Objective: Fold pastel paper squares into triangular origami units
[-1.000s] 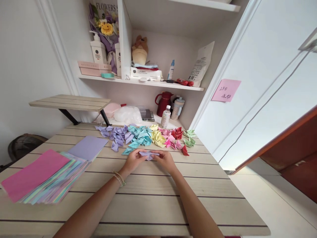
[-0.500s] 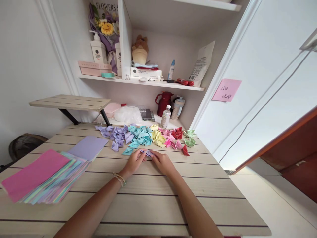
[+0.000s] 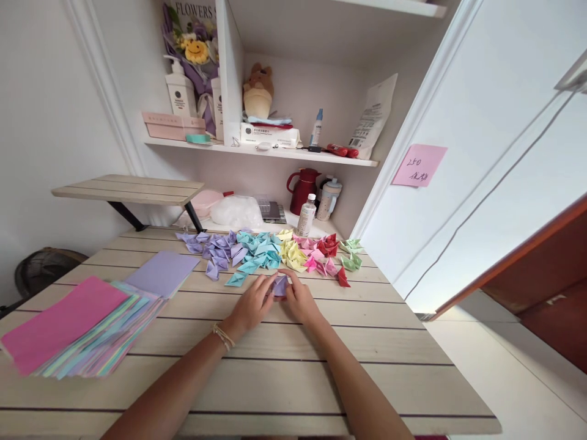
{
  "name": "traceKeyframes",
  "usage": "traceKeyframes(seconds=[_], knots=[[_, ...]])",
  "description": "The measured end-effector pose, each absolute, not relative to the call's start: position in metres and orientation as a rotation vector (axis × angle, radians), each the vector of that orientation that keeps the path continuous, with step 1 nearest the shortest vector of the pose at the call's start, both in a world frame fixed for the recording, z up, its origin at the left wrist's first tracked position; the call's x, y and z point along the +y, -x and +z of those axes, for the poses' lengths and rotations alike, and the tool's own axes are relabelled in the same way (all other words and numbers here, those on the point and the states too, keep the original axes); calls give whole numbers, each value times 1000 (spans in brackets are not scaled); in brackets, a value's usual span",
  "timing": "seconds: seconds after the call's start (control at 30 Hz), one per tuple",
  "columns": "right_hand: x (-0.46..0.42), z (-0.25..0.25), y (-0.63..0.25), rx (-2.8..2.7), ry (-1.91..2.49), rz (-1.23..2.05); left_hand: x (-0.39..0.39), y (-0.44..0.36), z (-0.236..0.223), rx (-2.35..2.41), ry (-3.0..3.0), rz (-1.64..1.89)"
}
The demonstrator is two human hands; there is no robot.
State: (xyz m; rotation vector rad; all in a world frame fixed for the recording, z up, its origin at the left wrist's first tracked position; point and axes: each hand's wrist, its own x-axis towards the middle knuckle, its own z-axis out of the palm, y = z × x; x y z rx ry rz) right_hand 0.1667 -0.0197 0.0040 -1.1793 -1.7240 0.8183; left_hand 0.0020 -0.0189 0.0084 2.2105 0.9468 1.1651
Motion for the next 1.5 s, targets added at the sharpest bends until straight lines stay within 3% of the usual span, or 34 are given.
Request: traceKeyframes(seconds=[0.17, 0.37, 1.03, 1.5], knots=[[-16, -4, -154, -1308, 892, 1225, -9, 1, -4, 1057, -2091, 1297], [-16, 2, -153, -1176, 797, 1363, 1, 2, -9, 923, -1700, 1260], [-11, 2, -170, -1474, 1006, 1065, -1, 0, -3, 847, -1366, 1231], [-15, 3, -170, -1656, 1095, 914, 2, 4, -7, 966, -1587, 1196]])
